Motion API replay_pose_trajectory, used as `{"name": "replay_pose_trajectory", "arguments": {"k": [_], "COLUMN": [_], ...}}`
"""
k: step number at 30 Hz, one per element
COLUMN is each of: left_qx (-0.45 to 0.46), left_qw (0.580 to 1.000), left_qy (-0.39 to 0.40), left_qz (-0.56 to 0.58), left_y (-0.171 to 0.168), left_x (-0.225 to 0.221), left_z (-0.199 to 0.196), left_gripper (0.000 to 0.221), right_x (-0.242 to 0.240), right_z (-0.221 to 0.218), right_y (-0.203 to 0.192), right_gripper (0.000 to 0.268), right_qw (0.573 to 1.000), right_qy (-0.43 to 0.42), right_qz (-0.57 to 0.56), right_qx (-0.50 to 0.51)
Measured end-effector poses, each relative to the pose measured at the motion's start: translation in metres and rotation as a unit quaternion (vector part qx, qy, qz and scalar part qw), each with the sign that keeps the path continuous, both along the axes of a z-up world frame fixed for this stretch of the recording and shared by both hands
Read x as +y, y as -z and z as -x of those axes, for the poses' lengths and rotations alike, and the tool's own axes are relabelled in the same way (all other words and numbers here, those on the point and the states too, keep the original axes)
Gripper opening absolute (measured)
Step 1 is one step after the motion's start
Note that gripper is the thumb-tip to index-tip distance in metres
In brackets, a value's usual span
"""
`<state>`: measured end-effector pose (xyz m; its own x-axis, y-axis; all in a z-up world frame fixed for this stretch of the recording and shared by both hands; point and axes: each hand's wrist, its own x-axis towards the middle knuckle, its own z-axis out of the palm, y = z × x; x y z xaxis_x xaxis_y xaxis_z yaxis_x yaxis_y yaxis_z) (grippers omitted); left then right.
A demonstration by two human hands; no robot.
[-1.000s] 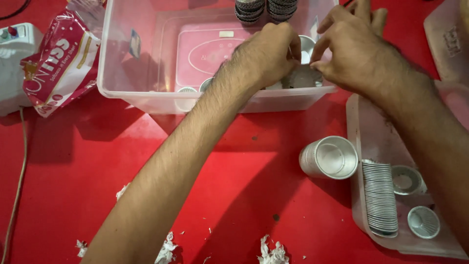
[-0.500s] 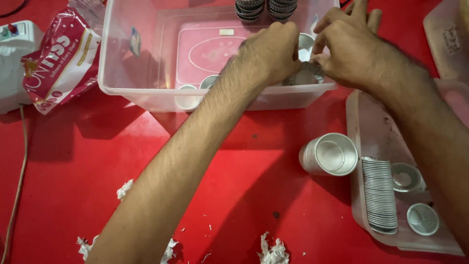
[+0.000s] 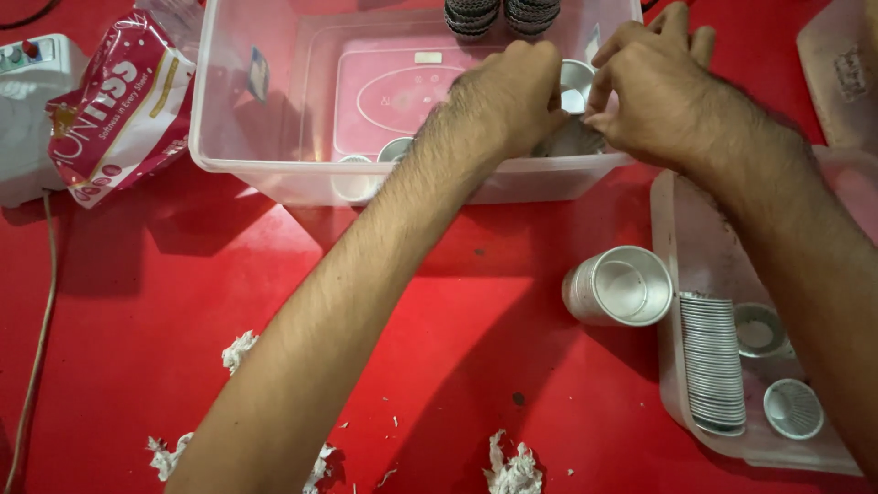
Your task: Cleaning small metal baking cups by wiping them with paper and organizing them on a table.
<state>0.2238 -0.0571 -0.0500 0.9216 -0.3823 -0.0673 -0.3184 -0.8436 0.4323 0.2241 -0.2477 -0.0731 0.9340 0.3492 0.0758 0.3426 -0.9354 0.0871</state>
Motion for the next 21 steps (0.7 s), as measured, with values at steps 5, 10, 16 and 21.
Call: {"name": "replay_pose_trajectory", "arguments": {"k": [5,10,16,21], "left_qx": [0.012,-0.007,-0.090,-0.171], "left_qw": [1.000,1.000,0.982,0.943], "left_qy": [0.007,-0.008,-0.020,0.035], "left_qz": [0.003,0.025,0.163,0.284], "left_y": [-0.014,-0.011,-0.035,-0.048], "left_x": [0.005,0.004,0.029,0.060], "left_z": [0.005,0.011,0.052,0.127], "left_gripper": [0.014,0.015,0.020,0.016], "right_x": [-0.001,-0.004,-0.020,-0.020], "right_z": [-0.001,0.004,0.082,0.171], "right_y": [0.002,-0.008,-0.060,-0.091], "right_gripper": [0.016,0.018,0.009,0.025], "right_qw": [1.000,0.999,0.965,0.979], "right_qy": [-0.013,-0.022,-0.163,-0.106], "right_qz": [0.011,-0.007,-0.108,-0.162], "right_qx": [-0.021,-0.037,-0.177,-0.065]}}
